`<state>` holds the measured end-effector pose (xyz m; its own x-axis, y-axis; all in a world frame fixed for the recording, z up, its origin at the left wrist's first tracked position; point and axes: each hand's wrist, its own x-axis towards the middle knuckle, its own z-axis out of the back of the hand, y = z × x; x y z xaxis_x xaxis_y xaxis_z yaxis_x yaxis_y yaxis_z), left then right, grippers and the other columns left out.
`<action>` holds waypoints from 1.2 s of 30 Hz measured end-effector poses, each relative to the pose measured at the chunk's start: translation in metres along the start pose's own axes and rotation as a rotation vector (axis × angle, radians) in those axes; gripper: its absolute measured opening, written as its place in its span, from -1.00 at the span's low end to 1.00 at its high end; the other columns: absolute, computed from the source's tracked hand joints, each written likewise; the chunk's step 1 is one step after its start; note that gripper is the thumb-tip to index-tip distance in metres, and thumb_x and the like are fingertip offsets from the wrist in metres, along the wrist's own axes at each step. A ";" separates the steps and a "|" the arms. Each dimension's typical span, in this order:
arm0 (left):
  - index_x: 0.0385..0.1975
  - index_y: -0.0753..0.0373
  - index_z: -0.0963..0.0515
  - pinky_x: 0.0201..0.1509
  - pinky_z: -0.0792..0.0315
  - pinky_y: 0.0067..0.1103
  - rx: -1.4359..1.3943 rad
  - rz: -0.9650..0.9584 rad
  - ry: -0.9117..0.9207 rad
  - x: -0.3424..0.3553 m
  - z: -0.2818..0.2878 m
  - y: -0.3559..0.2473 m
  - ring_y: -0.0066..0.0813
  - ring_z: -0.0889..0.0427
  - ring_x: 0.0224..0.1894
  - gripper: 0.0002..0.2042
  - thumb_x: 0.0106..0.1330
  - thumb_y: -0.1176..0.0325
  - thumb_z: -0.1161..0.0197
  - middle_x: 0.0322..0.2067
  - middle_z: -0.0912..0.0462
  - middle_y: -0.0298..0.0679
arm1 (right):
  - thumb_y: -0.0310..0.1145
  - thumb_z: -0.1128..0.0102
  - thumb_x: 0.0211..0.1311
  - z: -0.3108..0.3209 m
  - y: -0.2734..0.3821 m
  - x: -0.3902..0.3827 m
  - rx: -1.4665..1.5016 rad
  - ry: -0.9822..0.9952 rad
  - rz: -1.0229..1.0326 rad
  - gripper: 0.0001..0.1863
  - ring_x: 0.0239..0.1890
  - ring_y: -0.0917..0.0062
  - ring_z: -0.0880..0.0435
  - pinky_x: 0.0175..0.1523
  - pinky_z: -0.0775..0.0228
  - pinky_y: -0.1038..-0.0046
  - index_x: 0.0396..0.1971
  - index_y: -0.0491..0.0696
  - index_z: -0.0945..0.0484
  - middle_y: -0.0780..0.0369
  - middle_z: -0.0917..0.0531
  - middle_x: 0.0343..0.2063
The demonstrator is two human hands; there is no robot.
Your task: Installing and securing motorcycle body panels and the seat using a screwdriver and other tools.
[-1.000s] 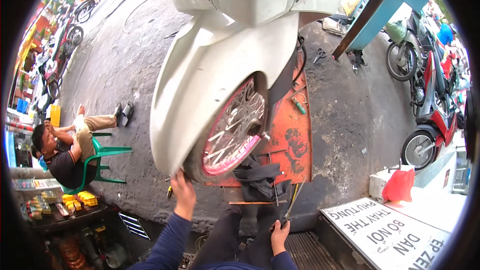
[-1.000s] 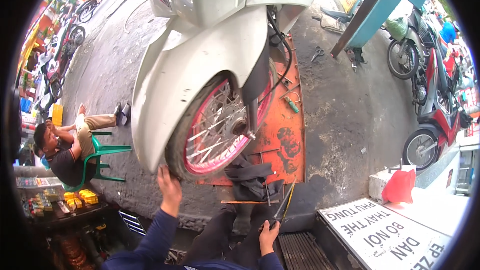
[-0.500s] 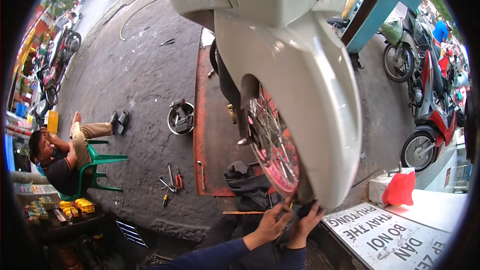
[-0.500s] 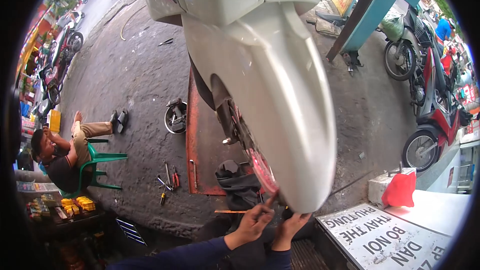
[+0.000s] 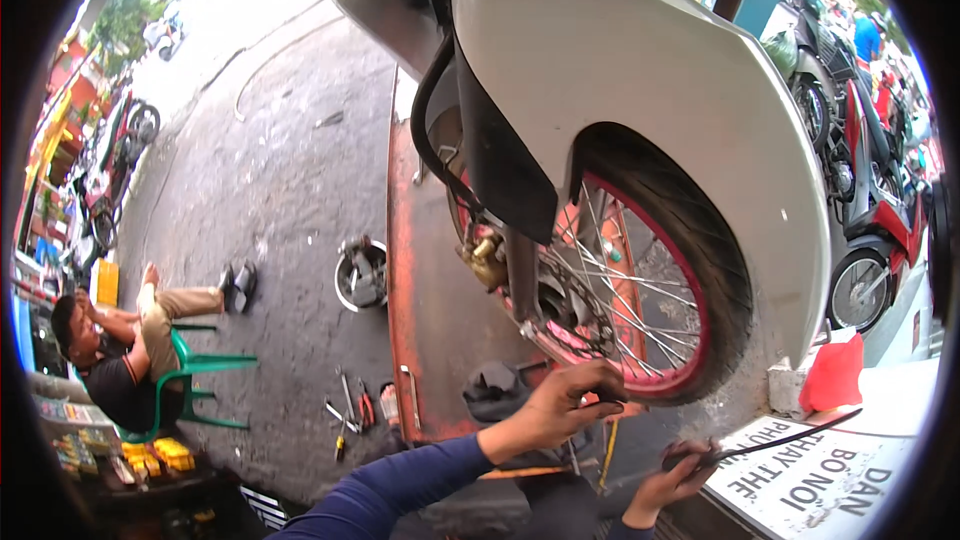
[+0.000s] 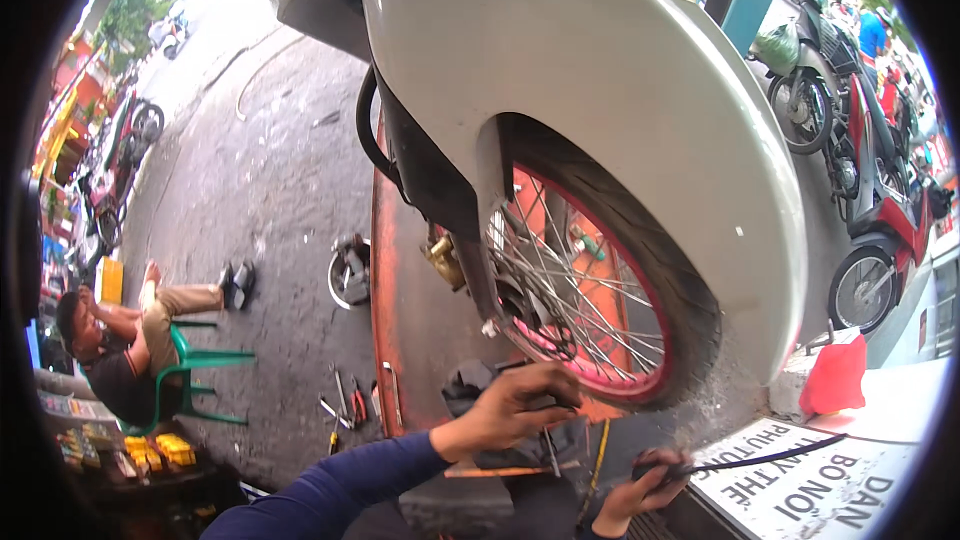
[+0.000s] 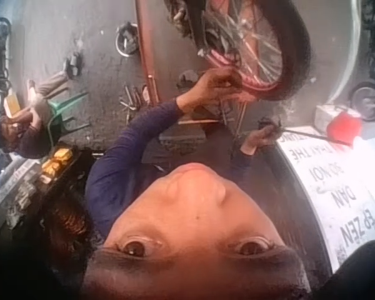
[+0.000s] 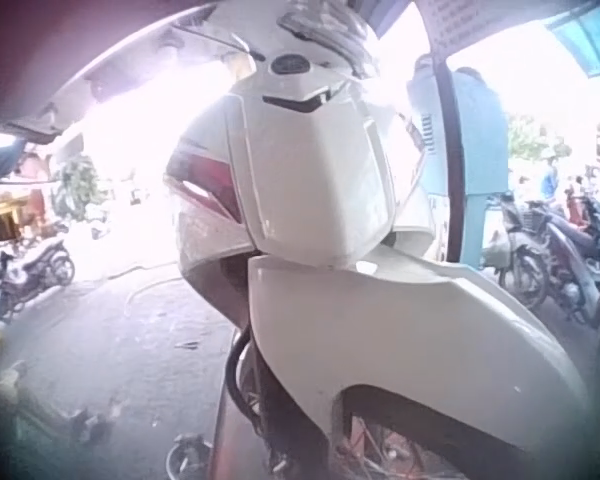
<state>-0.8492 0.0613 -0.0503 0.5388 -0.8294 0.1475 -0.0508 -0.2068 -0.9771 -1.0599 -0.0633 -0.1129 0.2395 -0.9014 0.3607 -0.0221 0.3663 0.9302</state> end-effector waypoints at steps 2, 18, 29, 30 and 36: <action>-0.27 0.31 -0.59 -0.06 -0.47 -0.53 0.130 -0.104 0.000 0.008 0.039 -0.025 -0.39 -0.61 -0.13 -0.83 0.13 0.56 -0.35 -0.26 -0.62 -0.23 | -0.18 0.03 0.40 -0.007 0.000 -0.029 -0.022 0.070 0.043 -0.54 -0.54 0.64 -0.38 -0.40 -0.27 0.57 0.07 -0.28 -0.31 0.25 -0.47 -0.50; -0.23 0.34 -0.47 -0.67 -0.36 -0.67 -0.455 -0.286 0.173 0.066 0.177 -0.117 -0.60 -0.42 -0.64 -0.72 0.41 0.19 -0.13 -0.36 -0.59 0.04 | -0.28 -0.25 0.12 -0.155 0.023 -0.039 -0.068 0.422 0.476 -0.47 -0.46 0.23 -0.58 -0.35 -0.40 0.35 0.10 -0.19 -0.48 0.01 -0.61 -0.36; -0.08 0.29 -0.43 -0.69 -0.28 -0.75 -0.401 -0.141 0.297 0.113 0.185 -0.184 -0.79 -0.29 -0.60 -0.67 0.48 0.11 -0.01 -0.31 -0.51 -0.23 | -0.43 -0.23 0.11 -0.189 0.069 -0.029 0.400 0.439 0.050 -0.53 -0.43 0.43 -0.69 -0.32 -0.50 0.49 0.03 -0.31 -0.49 0.04 -0.69 -0.38; -0.08 0.29 -0.43 -0.69 -0.28 -0.75 -0.384 -0.129 0.297 0.117 0.182 -0.187 -0.79 -0.29 -0.60 -0.67 0.48 0.11 -0.01 -0.31 -0.51 -0.23 | -0.43 -0.23 0.11 -0.196 0.071 -0.033 0.417 0.432 0.039 -0.53 -0.43 0.43 -0.69 -0.32 -0.50 0.49 0.03 -0.31 -0.49 0.04 -0.69 -0.38; -0.01 0.34 -0.36 -0.54 -0.33 -0.79 -0.079 -0.383 0.169 0.131 0.150 -0.206 -0.75 -0.31 -0.53 -0.76 0.53 0.30 0.12 -0.29 -0.46 -0.33 | -0.50 -0.22 0.12 -0.242 0.088 -0.024 0.430 0.162 0.397 -0.55 -0.43 0.36 -0.70 -0.28 -0.55 0.44 0.04 -0.32 -0.49 0.01 -0.68 -0.38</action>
<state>-0.6417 0.0735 0.1477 0.3865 -0.7570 0.5269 0.0588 -0.5499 -0.8332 -0.8326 0.0469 -0.0560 0.2765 -0.6558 0.7025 -0.5219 0.5113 0.6828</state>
